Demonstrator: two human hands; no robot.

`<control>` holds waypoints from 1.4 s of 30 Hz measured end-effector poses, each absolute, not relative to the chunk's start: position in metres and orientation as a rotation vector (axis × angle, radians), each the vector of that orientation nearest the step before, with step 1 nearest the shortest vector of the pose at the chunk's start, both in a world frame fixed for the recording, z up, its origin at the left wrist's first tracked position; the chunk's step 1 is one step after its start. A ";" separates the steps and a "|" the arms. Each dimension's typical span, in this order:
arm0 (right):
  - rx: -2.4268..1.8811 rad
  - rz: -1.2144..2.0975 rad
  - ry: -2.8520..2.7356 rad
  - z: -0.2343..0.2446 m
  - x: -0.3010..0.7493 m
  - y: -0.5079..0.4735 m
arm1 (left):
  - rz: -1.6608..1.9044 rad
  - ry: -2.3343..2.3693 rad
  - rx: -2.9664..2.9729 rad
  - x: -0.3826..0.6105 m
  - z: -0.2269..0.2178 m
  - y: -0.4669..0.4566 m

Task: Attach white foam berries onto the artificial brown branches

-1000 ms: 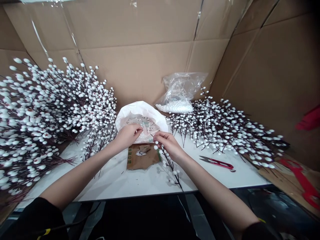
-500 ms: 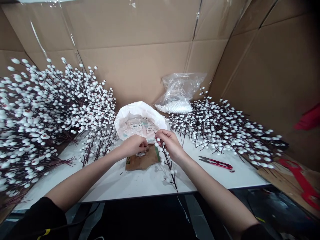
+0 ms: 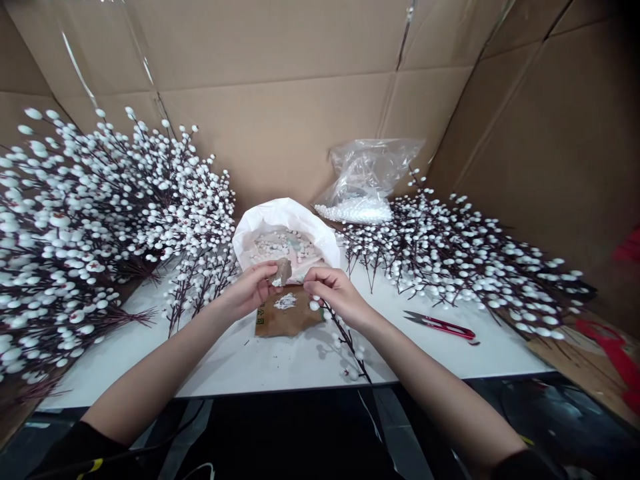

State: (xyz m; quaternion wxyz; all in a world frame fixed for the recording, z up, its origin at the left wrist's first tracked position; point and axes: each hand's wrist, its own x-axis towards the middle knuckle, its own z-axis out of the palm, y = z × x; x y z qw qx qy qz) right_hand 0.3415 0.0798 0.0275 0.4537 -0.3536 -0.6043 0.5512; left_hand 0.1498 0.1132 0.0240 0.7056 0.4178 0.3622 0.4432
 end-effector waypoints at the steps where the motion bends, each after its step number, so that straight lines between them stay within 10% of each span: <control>1: -0.876 1.354 -1.513 0.028 0.340 0.079 | 0.975 0.783 0.914 0.152 0.024 0.111; 42: -0.970 1.002 -1.728 0.023 0.333 0.076 | 1.023 0.780 0.989 0.163 0.023 0.094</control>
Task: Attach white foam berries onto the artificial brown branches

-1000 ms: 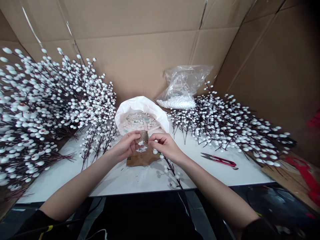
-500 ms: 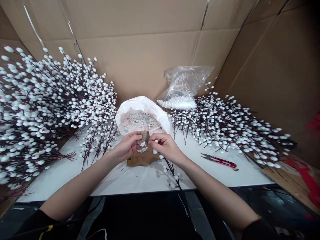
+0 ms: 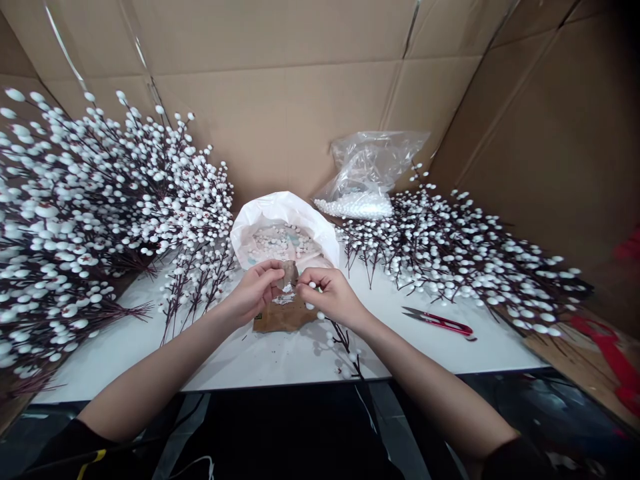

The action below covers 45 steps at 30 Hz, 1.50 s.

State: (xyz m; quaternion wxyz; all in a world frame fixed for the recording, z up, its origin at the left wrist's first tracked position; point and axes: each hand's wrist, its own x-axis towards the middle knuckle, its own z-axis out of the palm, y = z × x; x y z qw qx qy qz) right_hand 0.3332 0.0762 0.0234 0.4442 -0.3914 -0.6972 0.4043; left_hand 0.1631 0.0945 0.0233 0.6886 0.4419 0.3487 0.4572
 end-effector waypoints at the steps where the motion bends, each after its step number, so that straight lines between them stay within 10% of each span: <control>1: -0.973 1.001 -1.731 0.023 0.333 0.076 | 1.039 0.788 0.994 0.164 0.023 0.094; 45: -0.892 1.125 -1.828 0.018 0.329 0.077 | 1.247 1.061 1.187 0.168 0.023 0.090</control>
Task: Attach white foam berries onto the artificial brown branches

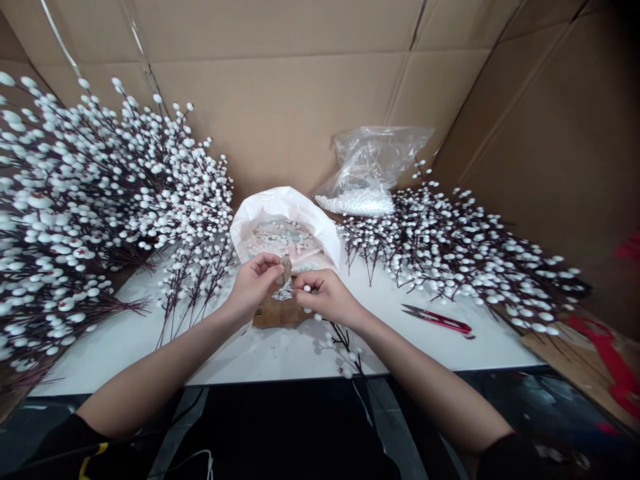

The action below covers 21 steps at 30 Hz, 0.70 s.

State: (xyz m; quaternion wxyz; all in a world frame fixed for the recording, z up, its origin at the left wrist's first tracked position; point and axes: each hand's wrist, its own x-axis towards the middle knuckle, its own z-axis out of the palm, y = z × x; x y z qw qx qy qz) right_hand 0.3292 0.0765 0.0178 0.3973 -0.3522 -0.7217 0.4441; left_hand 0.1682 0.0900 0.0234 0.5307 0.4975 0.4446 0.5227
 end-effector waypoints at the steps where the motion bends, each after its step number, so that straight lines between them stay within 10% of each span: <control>1: -0.889 1.149 -1.822 0.018 0.329 0.076 | 1.261 1.070 1.199 0.167 0.023 0.091; 21: -0.944 1.148 -1.153 0.030 0.350 0.088 | 0.735 1.127 2.417 0.161 0.010 0.103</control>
